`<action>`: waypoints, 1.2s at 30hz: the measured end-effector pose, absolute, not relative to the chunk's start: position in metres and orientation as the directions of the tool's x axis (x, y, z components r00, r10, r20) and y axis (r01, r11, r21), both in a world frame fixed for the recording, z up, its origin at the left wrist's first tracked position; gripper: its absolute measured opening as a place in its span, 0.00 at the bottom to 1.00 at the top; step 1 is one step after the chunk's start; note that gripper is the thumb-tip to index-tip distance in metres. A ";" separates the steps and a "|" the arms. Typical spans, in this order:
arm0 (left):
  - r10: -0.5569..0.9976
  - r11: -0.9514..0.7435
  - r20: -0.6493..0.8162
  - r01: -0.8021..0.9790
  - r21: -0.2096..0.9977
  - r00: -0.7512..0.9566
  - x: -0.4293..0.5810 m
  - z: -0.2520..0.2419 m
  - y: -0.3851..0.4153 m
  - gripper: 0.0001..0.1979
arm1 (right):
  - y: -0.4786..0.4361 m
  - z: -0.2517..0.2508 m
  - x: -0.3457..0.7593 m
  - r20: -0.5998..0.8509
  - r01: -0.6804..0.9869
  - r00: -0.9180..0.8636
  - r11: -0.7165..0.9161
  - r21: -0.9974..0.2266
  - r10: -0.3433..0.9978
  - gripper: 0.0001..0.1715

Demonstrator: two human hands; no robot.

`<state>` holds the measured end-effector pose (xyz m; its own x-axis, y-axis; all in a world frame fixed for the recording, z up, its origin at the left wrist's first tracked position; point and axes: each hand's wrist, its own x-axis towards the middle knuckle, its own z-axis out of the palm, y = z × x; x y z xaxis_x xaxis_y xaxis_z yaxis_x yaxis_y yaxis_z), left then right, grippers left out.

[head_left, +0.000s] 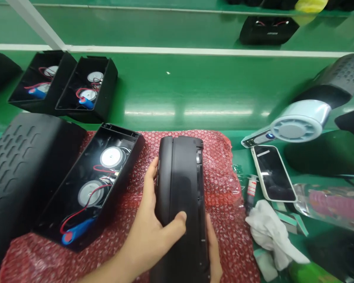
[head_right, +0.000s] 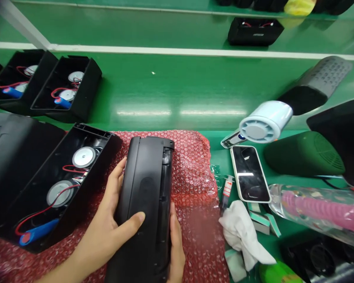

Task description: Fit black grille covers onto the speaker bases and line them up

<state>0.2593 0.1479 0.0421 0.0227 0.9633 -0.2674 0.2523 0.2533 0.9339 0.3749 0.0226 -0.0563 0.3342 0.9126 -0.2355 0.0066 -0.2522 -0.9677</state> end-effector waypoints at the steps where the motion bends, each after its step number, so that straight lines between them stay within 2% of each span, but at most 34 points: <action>1: 0.964 0.251 -0.265 0.252 0.935 0.022 0.259 0.042 0.148 0.45 | 0.022 -0.060 0.377 -0.274 -0.016 0.341 -0.286 -0.958 0.899 0.33; 6: 0.957 0.270 -0.287 0.270 0.924 0.027 0.257 0.040 0.145 0.46 | 0.019 -0.078 0.382 -0.416 -0.128 0.316 -0.397 -0.909 0.852 0.31; 11: 0.958 0.266 -0.285 0.286 0.921 0.026 0.257 0.041 0.146 0.46 | 0.018 -0.083 0.383 -0.495 -0.235 0.332 -0.437 -0.868 0.803 0.32; 16: 0.952 0.287 -0.305 0.289 0.913 0.020 0.258 0.043 0.147 0.46 | 0.022 -0.064 0.373 -0.432 -0.184 0.355 -0.392 -0.902 0.829 0.28; 20: 0.952 0.284 -0.305 0.294 0.913 0.025 0.258 0.043 0.148 0.45 | 0.021 -0.052 0.368 -0.351 -0.058 0.397 -0.359 -0.932 0.848 0.25; 22: 0.952 0.284 -0.305 0.294 0.913 0.027 0.258 0.043 0.148 0.45 | 0.021 -0.059 0.372 -0.288 0.009 0.359 -0.312 -0.950 0.888 0.30; 25: 0.954 0.280 -0.300 0.298 0.912 0.019 0.258 0.042 0.149 0.45 | 0.021 -0.076 0.378 -0.204 0.064 0.298 -0.233 -0.970 0.932 0.47; 30: 0.948 0.298 -0.317 0.266 0.917 0.028 0.257 0.041 0.147 0.46 | 0.021 -0.068 0.369 -0.081 -0.030 0.289 -0.075 -0.997 0.954 0.65; 33: 0.956 0.271 -0.292 0.270 0.924 0.039 0.255 0.040 0.147 0.46 | 0.025 -0.051 0.360 -0.083 -0.085 0.262 -0.063 -0.994 0.962 0.69; 36: 0.963 0.243 -0.266 0.267 0.933 0.051 0.256 0.037 0.149 0.47 | 0.031 -0.043 0.360 -0.062 -0.134 0.212 -0.034 -0.990 0.975 0.66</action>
